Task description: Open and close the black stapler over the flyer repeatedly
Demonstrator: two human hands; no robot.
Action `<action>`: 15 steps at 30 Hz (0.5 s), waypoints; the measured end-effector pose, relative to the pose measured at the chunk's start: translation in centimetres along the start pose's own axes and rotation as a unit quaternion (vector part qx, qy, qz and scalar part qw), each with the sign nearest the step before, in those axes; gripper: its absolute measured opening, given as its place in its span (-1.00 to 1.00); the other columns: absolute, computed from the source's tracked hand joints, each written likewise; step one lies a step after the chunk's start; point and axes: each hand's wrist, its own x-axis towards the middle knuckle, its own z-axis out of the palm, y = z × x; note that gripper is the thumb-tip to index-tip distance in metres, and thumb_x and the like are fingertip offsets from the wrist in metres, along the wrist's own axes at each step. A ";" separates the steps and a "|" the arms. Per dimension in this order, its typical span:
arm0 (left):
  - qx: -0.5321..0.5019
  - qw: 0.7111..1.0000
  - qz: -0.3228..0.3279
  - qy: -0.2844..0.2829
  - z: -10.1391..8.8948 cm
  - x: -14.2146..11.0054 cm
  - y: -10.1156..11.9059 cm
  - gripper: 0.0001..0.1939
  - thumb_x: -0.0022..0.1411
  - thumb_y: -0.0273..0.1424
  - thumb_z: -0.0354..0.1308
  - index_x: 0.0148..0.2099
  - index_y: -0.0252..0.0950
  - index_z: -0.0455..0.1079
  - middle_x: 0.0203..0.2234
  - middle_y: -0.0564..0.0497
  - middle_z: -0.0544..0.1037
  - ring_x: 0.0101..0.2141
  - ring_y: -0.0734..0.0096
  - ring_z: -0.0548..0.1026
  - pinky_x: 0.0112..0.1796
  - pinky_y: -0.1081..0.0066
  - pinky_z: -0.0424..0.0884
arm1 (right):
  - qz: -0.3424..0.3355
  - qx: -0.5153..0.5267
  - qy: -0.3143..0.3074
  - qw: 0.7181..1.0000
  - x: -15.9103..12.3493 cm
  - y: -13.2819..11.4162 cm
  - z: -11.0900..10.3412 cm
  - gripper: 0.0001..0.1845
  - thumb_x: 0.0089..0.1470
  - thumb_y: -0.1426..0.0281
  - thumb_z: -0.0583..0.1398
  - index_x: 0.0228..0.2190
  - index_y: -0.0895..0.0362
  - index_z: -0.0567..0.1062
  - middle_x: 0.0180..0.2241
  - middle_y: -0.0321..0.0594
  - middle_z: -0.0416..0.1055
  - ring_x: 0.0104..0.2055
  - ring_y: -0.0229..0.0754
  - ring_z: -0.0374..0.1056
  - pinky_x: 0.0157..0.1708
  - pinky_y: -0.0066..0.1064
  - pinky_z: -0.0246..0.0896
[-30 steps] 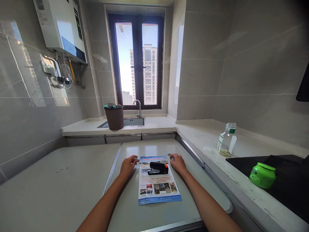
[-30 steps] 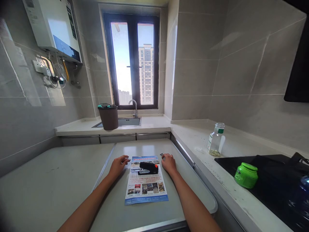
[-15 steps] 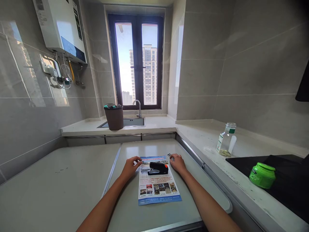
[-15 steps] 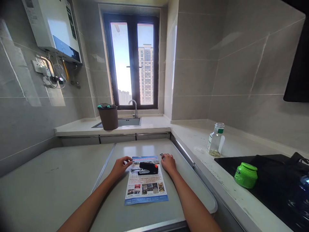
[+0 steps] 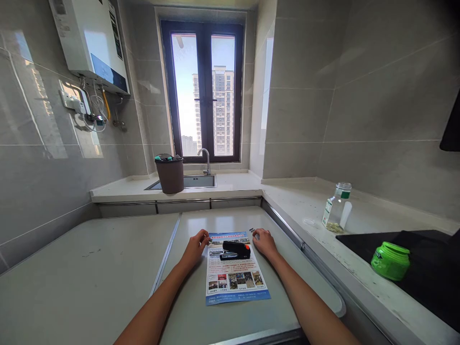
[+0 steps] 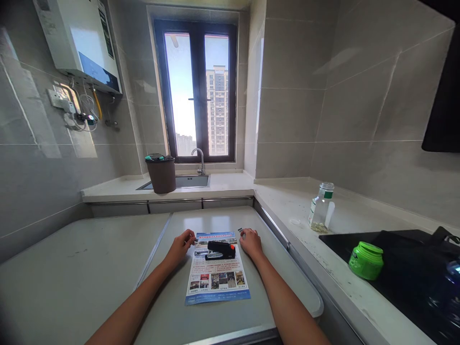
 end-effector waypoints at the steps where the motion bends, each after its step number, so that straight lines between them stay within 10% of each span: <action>1: 0.001 1.000 0.005 0.002 0.0 0.0 0.1 -0.76 0.36 -0.18 0.01 -0.22 -0.22 0.37 -0.47 0.05 0.54 -0.42 0.35 0.49 -0.35 0.40 0.35 | 0.002 0.000 0.000 1.000 0.0 0.0 0.0 -0.81 0.09 0.46 0.17 -0.27 0.08 0.57 -0.05 -0.17 0.52 0.00 -0.05 0.34 -0.07 -0.37 0.15; 15: 0.015 0.999 0.038 -0.031 0.7 -0.1 0.3 -0.75 0.29 -0.30 0.14 -0.04 -0.17 0.55 -0.11 -0.03 0.64 -0.13 0.22 0.55 -0.10 0.27 0.42 | 0.002 0.003 -0.001 1.000 0.1 0.2 0.2 -0.80 0.08 0.47 0.16 -0.26 0.10 0.57 -0.05 -0.14 0.51 -0.01 -0.04 0.33 -0.12 -0.37 0.13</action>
